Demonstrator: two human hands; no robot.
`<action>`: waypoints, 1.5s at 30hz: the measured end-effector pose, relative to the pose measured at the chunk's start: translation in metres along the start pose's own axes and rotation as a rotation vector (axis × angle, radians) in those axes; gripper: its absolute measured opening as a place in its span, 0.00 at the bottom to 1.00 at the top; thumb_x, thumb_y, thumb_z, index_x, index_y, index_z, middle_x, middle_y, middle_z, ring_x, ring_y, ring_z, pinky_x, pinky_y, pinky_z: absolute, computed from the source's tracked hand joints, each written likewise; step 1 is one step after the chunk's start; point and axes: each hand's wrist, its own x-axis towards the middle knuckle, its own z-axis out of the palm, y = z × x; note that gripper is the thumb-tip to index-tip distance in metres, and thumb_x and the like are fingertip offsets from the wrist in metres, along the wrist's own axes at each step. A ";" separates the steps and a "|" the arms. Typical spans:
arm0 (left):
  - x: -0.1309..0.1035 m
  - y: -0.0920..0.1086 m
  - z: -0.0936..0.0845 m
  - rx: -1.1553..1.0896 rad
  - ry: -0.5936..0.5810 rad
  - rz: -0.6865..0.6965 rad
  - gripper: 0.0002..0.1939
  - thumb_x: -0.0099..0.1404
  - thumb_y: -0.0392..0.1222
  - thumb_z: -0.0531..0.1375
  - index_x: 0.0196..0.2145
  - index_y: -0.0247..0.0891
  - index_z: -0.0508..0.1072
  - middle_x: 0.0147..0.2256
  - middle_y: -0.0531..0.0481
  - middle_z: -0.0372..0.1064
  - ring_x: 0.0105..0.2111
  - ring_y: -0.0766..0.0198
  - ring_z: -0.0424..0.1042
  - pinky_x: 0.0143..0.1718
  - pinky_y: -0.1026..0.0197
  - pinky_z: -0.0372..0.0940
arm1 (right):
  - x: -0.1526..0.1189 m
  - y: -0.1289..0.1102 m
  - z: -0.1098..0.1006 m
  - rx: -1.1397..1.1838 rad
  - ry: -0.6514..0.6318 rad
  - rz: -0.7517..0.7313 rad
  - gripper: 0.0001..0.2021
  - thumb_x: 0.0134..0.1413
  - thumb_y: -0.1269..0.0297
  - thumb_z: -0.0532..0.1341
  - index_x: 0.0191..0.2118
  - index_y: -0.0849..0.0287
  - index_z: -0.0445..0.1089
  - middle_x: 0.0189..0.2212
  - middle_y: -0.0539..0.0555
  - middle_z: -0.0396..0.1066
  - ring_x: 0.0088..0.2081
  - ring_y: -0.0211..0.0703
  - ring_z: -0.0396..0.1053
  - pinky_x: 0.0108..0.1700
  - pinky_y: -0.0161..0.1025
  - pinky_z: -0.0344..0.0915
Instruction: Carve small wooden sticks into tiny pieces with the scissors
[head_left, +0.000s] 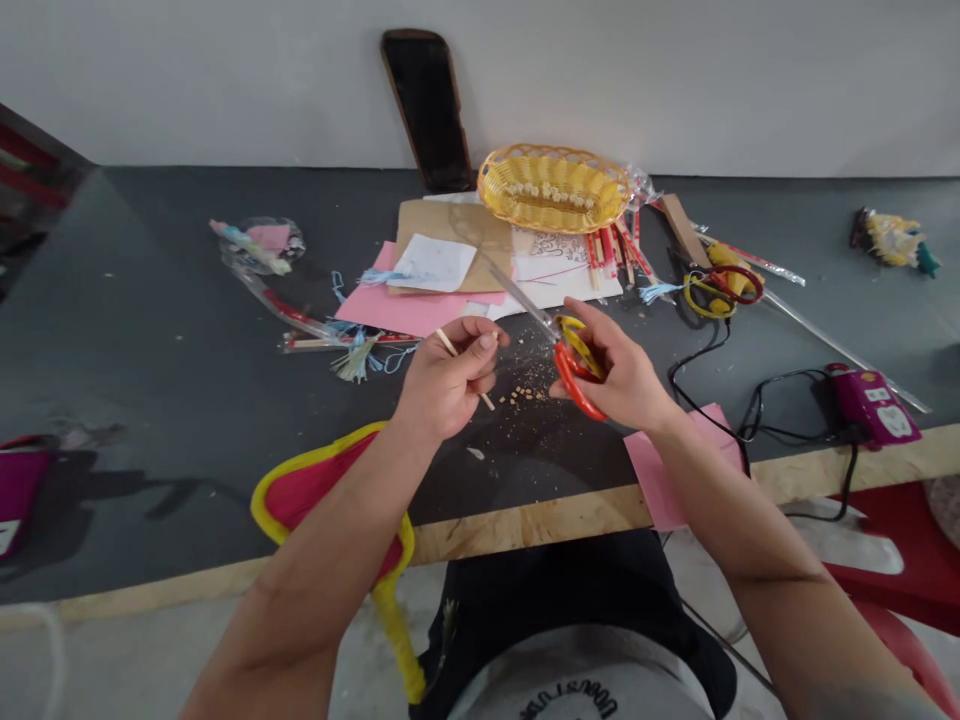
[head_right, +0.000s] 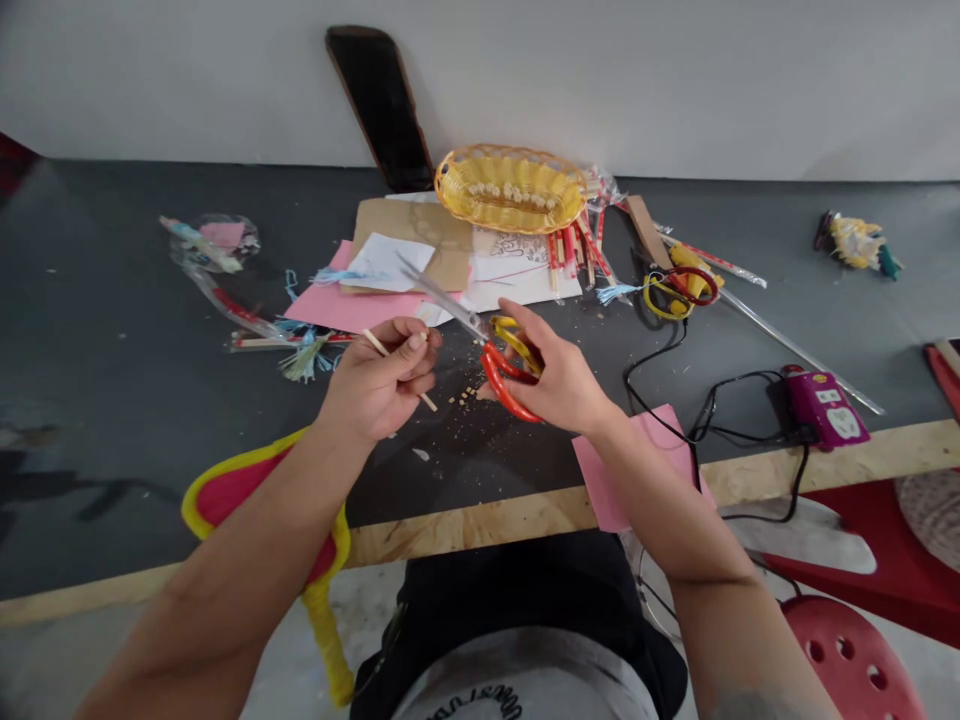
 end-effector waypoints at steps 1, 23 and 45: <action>0.000 0.000 0.000 0.000 -0.003 0.003 0.18 0.46 0.43 0.77 0.28 0.37 0.73 0.25 0.54 0.69 0.16 0.78 0.48 0.14 0.71 0.43 | 0.000 -0.003 0.000 -0.072 -0.015 -0.018 0.44 0.53 0.45 0.68 0.70 0.53 0.51 0.45 0.56 0.69 0.41 0.45 0.70 0.45 0.45 0.72; 0.003 -0.003 -0.003 0.176 0.058 0.153 0.25 0.45 0.36 0.75 0.36 0.43 0.66 0.24 0.60 0.66 0.18 0.73 0.60 0.15 0.67 0.47 | -0.001 -0.012 -0.001 -0.370 -0.111 -0.123 0.40 0.50 0.46 0.71 0.65 0.57 0.62 0.48 0.61 0.71 0.52 0.57 0.70 0.54 0.53 0.71; 0.002 -0.004 -0.006 0.119 0.013 0.194 0.28 0.47 0.40 0.78 0.35 0.43 0.63 0.25 0.57 0.74 0.21 0.70 0.70 0.15 0.71 0.48 | -0.001 -0.008 -0.001 -0.310 -0.049 -0.152 0.38 0.55 0.36 0.63 0.62 0.58 0.63 0.46 0.60 0.73 0.45 0.51 0.72 0.49 0.49 0.72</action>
